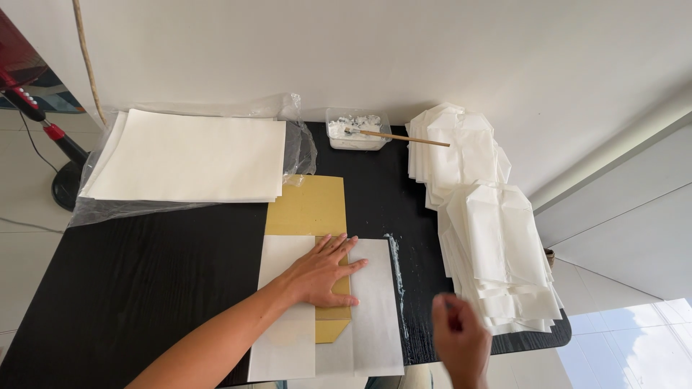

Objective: The person applies a white adhesive to the edges of a folded white paper structure using a brush. They then fold the flaps to form a box shape and place a yellow cardboard insert inside. The person smooths the paper and continues to apply adhesive to the edges of the structure.

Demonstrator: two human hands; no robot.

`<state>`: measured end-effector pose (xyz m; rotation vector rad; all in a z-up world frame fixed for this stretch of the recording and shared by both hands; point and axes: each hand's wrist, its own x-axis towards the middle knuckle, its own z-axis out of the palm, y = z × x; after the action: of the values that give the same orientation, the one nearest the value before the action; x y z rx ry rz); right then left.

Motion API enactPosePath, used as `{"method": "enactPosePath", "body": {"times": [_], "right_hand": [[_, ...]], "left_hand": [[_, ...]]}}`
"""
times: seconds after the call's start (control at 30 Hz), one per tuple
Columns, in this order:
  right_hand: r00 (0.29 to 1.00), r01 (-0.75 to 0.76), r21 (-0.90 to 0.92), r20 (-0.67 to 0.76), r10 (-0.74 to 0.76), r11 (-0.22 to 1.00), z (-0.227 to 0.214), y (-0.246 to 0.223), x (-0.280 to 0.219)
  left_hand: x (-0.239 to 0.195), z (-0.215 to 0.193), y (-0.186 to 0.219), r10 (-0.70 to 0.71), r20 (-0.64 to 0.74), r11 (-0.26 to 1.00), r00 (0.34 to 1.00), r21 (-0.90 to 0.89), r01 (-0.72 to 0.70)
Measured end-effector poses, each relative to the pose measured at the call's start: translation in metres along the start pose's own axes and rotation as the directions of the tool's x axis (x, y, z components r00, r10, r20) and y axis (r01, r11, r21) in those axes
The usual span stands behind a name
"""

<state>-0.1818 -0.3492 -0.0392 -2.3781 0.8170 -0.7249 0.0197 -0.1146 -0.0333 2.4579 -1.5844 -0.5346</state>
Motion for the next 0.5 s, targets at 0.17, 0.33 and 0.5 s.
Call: {"method": "enactPosePath", "body": {"times": [0.17,0.33,0.5], "right_hand": [[0.971,-0.222,0.465,0.184,0.152,0.857,0.013,-0.063,0.098],[0.802,-0.586,0.654,0.554,0.224,0.479,0.071,-0.088,0.176],[0.619,-0.784,0.595,0.735,0.276,0.176,0.132,-0.086,0.24]], "left_hand": [[-0.011,-0.028,0.02,-0.126,0.073,0.992,0.989,0.0,0.126],[-0.009,-0.026,0.017,-0.115,0.044,0.992,0.992,-0.043,0.117],[-0.002,-0.012,0.008,-0.043,0.053,0.999,0.998,-0.03,0.045]]}}
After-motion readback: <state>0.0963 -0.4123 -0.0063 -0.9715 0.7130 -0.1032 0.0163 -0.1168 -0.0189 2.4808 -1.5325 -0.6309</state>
